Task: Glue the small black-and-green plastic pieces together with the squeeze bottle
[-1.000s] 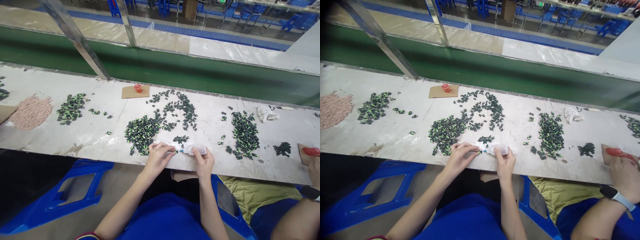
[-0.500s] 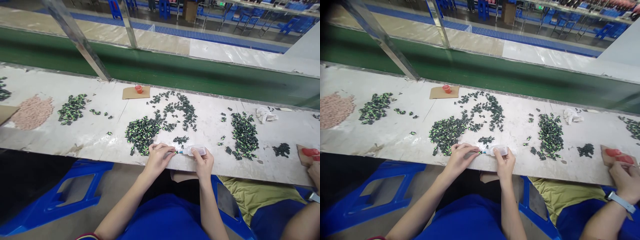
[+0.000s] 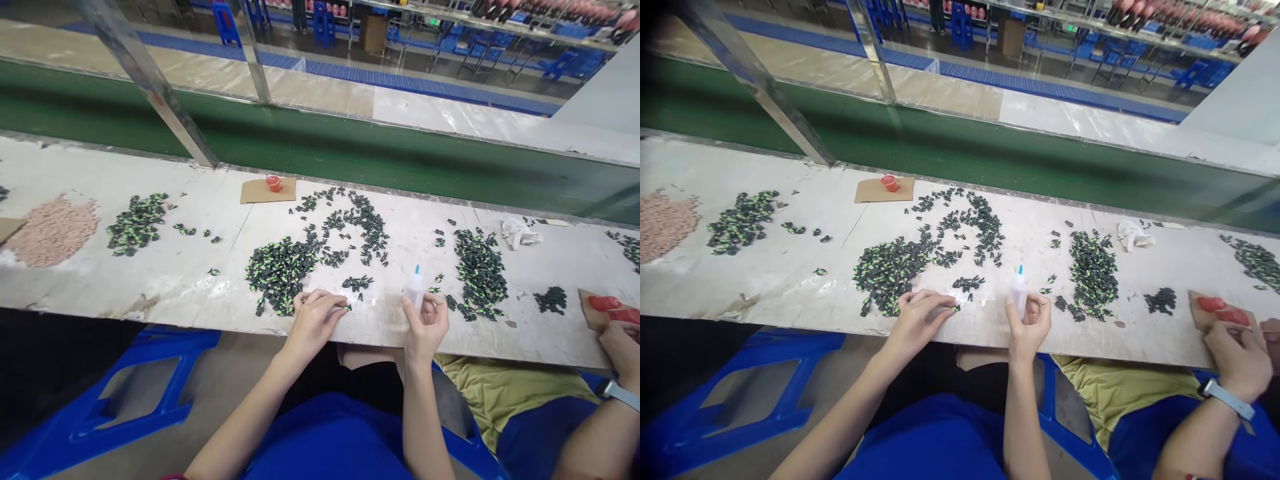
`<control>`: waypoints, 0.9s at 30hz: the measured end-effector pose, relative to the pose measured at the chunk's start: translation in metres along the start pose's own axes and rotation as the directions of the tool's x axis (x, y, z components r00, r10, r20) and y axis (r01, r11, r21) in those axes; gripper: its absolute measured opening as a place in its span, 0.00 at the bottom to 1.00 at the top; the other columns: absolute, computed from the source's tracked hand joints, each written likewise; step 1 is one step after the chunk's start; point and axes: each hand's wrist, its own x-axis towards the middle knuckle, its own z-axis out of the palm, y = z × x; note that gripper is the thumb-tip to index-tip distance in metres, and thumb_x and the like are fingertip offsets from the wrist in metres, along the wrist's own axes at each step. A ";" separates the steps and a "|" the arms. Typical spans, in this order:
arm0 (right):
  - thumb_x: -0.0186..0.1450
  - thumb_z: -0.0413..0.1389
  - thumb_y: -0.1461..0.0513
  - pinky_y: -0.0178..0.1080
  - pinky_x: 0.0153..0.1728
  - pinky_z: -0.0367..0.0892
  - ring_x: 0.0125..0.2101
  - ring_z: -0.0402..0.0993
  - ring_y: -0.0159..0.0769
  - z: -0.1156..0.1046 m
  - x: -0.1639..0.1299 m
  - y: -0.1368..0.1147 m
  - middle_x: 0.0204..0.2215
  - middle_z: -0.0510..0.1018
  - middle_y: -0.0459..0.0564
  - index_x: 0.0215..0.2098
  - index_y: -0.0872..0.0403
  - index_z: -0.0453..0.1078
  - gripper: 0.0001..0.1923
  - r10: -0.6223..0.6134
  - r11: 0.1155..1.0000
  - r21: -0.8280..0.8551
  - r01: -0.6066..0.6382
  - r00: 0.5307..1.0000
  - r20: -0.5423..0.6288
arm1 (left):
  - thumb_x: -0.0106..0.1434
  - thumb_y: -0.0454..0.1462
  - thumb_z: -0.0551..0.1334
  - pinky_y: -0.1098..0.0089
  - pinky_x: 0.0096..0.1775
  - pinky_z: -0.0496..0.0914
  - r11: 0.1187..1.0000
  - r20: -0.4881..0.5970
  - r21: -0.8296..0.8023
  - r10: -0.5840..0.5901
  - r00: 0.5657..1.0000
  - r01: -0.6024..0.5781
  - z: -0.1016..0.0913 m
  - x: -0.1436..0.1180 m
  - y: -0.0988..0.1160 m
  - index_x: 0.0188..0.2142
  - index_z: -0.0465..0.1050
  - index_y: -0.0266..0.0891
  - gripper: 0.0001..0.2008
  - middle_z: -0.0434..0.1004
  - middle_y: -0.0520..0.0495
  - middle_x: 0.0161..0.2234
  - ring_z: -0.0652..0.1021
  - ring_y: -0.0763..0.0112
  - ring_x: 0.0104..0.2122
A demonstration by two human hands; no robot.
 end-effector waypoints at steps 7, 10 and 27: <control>0.44 0.67 0.59 0.46 0.42 0.68 0.35 0.76 0.39 0.007 0.030 -0.002 0.33 0.77 0.49 0.36 0.50 0.55 0.28 0.082 0.995 -0.060 -0.082 0.997 0.006 | 0.63 0.35 0.62 0.59 0.45 0.55 0.997 -0.055 0.063 0.042 0.998 -0.038 0.002 -0.001 0.000 0.39 0.74 0.45 0.05 0.80 0.48 0.41 0.74 0.62 0.44; 0.45 0.67 0.56 0.46 0.42 0.68 0.38 0.74 0.40 0.008 0.023 -0.003 0.38 0.76 0.52 0.42 0.51 0.58 0.31 0.042 0.986 -0.163 -0.044 0.999 -0.012 | 0.64 0.35 0.60 0.60 0.44 0.56 0.997 -0.059 0.071 0.047 0.997 -0.042 0.004 -0.001 -0.001 0.38 0.75 0.44 0.05 0.79 0.47 0.42 0.73 0.62 0.44; 0.64 0.52 0.54 0.47 0.37 0.66 0.37 0.69 0.45 0.040 -0.029 -0.004 0.32 0.77 0.55 0.30 0.52 0.76 0.15 -0.105 0.797 -0.529 0.292 0.929 0.354 | 0.67 0.36 0.55 0.61 0.44 0.57 0.999 -0.170 -0.038 -0.042 0.984 0.036 -0.003 -0.006 -0.006 0.37 0.73 0.45 0.08 0.81 0.51 0.36 0.77 0.67 0.38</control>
